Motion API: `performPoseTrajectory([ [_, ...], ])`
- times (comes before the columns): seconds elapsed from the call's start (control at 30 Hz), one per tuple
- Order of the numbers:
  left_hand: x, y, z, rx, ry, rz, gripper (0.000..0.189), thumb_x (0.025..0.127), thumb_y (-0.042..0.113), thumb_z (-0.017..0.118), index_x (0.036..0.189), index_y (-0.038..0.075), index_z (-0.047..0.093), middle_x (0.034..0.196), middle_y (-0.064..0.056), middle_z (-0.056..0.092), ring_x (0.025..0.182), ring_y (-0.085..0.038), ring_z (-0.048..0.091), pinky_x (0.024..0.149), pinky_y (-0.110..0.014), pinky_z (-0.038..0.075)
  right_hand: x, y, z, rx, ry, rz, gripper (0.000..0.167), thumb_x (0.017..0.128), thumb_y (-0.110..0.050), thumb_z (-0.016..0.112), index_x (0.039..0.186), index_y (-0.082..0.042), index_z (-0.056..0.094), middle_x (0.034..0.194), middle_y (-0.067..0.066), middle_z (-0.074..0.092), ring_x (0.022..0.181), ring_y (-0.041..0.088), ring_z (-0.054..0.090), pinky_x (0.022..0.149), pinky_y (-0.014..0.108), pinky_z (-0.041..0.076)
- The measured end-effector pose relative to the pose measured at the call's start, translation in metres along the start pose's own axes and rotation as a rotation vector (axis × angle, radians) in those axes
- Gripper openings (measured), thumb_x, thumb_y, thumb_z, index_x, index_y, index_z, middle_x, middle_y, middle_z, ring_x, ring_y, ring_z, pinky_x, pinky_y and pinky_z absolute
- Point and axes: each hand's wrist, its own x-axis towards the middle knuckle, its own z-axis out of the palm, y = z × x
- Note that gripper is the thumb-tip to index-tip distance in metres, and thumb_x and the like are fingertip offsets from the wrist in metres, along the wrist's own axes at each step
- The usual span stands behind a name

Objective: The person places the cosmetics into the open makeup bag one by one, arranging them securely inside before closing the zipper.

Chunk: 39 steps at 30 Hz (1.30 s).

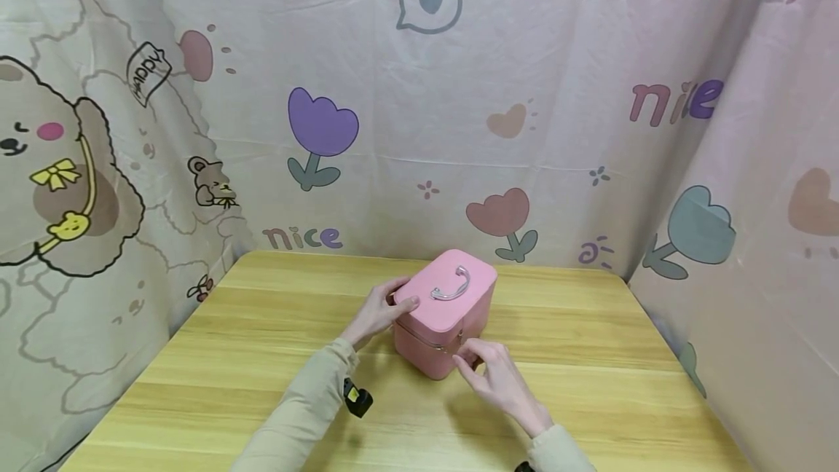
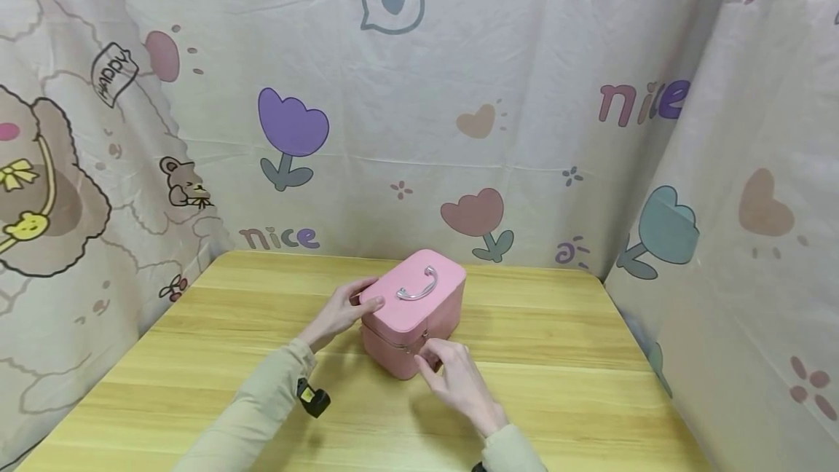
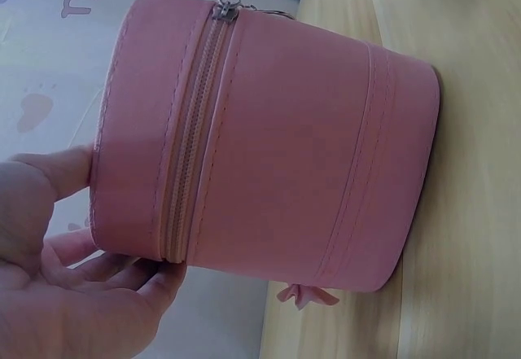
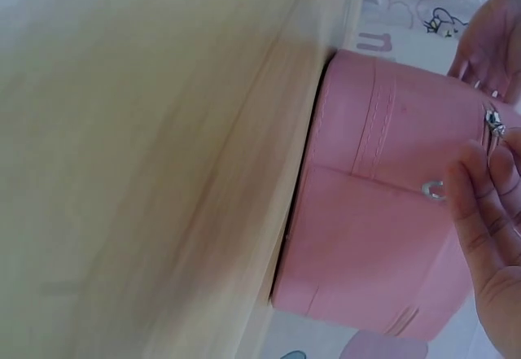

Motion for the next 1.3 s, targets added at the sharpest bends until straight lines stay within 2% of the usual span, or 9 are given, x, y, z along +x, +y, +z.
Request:
performPoseTrajectory([
  [0.13, 0.001, -0.001, 0.0, 0.0, -0.011, 0.005, 0.061, 0.096, 0.015, 0.066, 0.146, -0.009, 0.042, 0.148, -0.03, 0.048, 0.129, -0.043, 0.057, 0.102, -0.038, 0.055, -0.003, 0.004, -0.004, -0.006, 0.018, 0.001, 0.019, 0.083, 0.007, 0.071, 0.079, -0.011, 0.065, 0.067, -0.002, 0.067, 0.063, -0.007, 0.054, 0.057, 0.012, 0.051],
  [0.47, 0.001, -0.001, 0.001, -0.018, -0.001, -0.018, 0.061, 0.095, 0.014, 0.067, 0.147, -0.006, 0.044, 0.15, -0.027, 0.049, 0.13, -0.041, 0.057, 0.104, -0.041, 0.054, -0.005, 0.011, -0.012, -0.016, 0.034, 0.052, 0.021, 0.084, 0.007, 0.071, 0.079, -0.013, 0.065, 0.066, -0.005, 0.064, 0.062, -0.006, 0.053, 0.055, 0.019, 0.054],
  [1.0, 0.001, 0.0, 0.0, -0.047, 0.001, -0.041, 0.062, 0.095, 0.014, 0.068, 0.148, -0.006, 0.043, 0.15, -0.028, 0.047, 0.132, -0.042, 0.055, 0.105, -0.042, 0.053, -0.003, 0.018, -0.019, -0.058, 0.085, 0.142, 0.019, 0.083, 0.007, 0.071, 0.074, -0.008, 0.064, 0.064, -0.009, 0.059, 0.06, -0.008, 0.05, 0.054, 0.022, 0.054],
  [1.3, 0.002, -0.002, -0.002, -0.025, -0.015, -0.014, 0.062, 0.096, 0.015, 0.067, 0.147, -0.009, 0.042, 0.149, -0.031, 0.046, 0.132, -0.045, 0.054, 0.105, -0.043, 0.053, -0.002, 0.014, -0.019, -0.099, 0.101, 0.197, 0.022, 0.083, 0.006, 0.073, 0.073, -0.012, 0.065, 0.064, -0.009, 0.06, 0.06, -0.006, 0.052, 0.054, 0.022, 0.055],
])
